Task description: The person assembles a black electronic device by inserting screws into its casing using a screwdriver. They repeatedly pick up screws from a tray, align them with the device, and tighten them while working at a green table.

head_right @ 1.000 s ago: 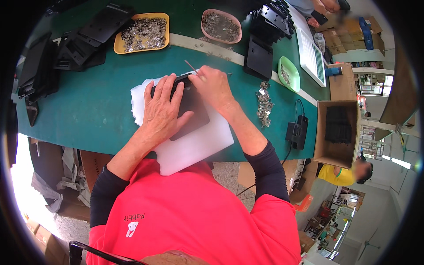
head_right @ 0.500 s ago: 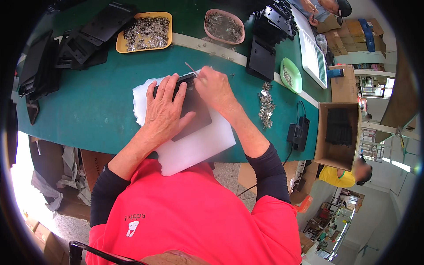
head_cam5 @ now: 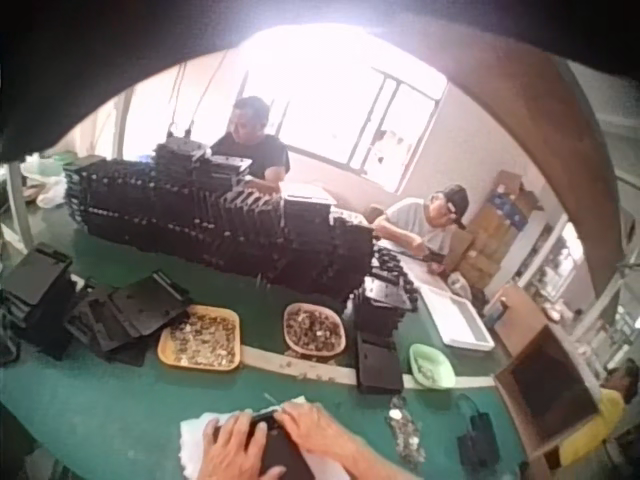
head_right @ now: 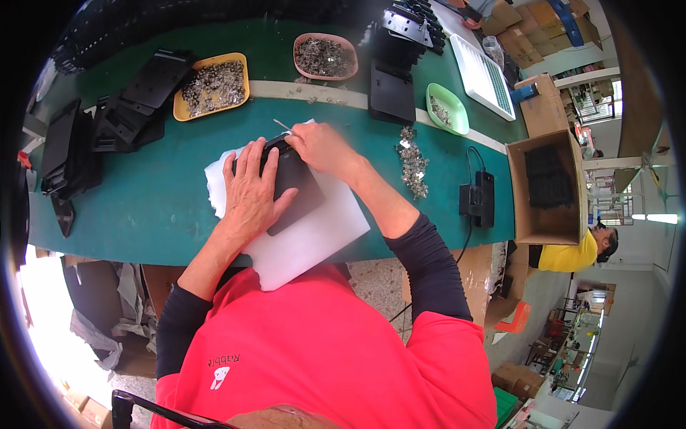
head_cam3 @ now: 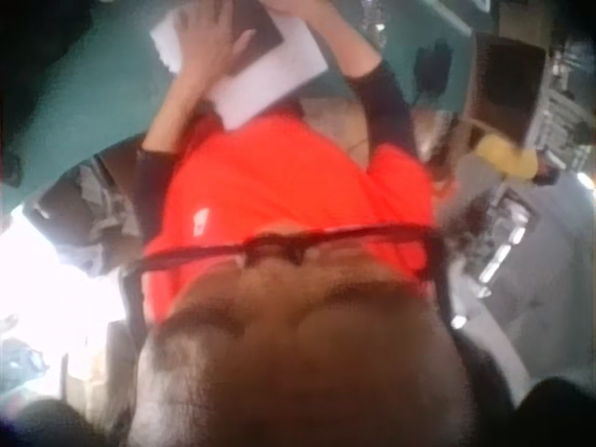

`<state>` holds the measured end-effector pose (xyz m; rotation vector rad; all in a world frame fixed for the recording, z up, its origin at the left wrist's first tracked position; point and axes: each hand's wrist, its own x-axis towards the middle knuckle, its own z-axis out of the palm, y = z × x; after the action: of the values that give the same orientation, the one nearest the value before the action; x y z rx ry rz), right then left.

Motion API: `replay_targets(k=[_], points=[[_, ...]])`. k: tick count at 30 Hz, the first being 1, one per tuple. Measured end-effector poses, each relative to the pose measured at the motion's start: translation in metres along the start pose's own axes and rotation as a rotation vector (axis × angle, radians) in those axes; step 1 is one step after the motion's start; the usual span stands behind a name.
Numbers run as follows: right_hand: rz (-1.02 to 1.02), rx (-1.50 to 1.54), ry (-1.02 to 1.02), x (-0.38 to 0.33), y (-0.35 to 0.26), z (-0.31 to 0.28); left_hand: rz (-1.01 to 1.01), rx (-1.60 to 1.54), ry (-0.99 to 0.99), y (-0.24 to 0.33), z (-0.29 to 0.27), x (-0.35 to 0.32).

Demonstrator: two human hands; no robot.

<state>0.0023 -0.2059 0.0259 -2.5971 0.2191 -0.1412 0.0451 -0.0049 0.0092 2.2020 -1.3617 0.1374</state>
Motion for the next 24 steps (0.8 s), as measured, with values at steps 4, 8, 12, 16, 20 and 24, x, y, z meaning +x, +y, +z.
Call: replay_targets(k=[4,8,12,16,20,24], points=[[0.13,0.11,0.064,-0.006,-0.014,-0.005,-0.012,0.037,-0.039,0.001,-0.008,0.004],[0.291,0.159,0.067,-0.025,-0.028,-0.008,-0.02,0.092,-0.063,0.005,-0.009,0.006],[0.389,0.173,0.011,-0.019,-0.024,-0.009,0.051,0.105,0.065,0.002,-0.001,0.001],[0.454,0.252,-0.039,-0.014,-0.027,-0.013,0.045,0.046,0.06,-0.001,-0.002,0.002],[0.272,0.148,0.182,-0.027,-0.019,0.005,0.061,-0.016,-0.041,-0.014,-0.015,0.007],[0.339,0.087,0.272,-0.069,-0.012,0.002,0.223,-0.023,-0.058,-0.041,-0.018,0.003]])
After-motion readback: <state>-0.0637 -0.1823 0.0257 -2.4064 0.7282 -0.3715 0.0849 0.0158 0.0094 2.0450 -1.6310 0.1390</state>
